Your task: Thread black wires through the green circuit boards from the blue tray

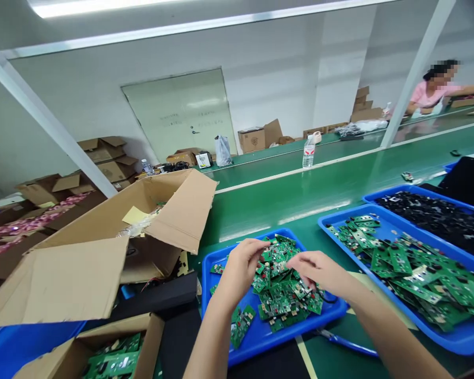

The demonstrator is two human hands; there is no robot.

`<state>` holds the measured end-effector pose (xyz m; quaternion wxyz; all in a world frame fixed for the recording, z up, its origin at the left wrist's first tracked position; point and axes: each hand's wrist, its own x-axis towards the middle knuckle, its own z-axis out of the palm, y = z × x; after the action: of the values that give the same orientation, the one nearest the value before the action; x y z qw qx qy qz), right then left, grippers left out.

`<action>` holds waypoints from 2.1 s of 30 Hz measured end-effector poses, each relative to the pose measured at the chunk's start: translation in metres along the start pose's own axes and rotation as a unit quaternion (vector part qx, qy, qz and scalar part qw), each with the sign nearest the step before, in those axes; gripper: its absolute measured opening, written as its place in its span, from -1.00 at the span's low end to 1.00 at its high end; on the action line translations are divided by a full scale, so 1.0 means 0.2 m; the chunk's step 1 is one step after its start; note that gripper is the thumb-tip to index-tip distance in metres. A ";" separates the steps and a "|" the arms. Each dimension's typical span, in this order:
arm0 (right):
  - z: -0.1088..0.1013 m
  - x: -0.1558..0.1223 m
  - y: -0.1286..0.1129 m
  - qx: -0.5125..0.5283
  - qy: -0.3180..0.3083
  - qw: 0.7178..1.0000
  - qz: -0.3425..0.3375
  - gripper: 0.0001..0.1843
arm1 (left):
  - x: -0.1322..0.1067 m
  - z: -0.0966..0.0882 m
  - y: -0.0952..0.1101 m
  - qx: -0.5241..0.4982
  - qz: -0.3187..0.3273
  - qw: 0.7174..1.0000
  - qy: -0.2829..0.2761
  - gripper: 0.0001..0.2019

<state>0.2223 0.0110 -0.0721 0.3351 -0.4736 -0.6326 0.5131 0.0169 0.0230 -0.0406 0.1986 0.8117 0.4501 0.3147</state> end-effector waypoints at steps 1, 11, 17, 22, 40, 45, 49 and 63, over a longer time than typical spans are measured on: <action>0.04 0.03 -0.03 0.039 0.001 0.999 -0.014 -0.46 | -0.01 -0.03 0.02 -0.040 0.035 0.998 0.025 -0.70; 0.12 0.16 -0.28 0.240 0.052 0.964 -0.103 -0.59 | -0.13 -0.19 0.14 -0.087 0.107 0.984 0.114 -0.66; 0.17 0.16 -0.31 0.136 -0.017 0.984 -0.111 -0.67 | -0.12 -0.17 0.17 -0.216 -0.085 0.964 0.127 -0.57; 0.17 0.14 -0.31 0.086 -0.081 0.984 -0.134 -0.65 | -0.08 -0.16 0.18 -0.286 -0.122 0.951 0.006 -0.79; 0.08 0.08 -0.25 -0.050 0.034 0.942 -0.329 -0.64 | -0.05 -0.09 0.16 -0.322 -0.182 0.922 0.114 -0.68; 0.09 0.10 -0.25 -0.126 0.073 0.917 -0.371 -0.65 | -0.06 -0.09 0.18 -0.359 -0.201 0.907 0.087 -0.65; 0.09 0.14 -0.25 -0.213 0.088 0.862 -0.451 -0.55 | -0.06 -0.09 0.19 -0.358 -0.203 0.908 0.077 -0.66; 0.13 0.11 -0.29 -0.105 0.037 0.960 -0.257 -0.60 | -0.07 -0.12 0.21 -0.404 -0.179 0.889 0.121 -0.67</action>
<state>0.1776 0.0225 -0.0246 0.4273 -0.3466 -0.7702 0.3226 0.0209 -0.0102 -0.0031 0.5066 0.5227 0.4421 0.5242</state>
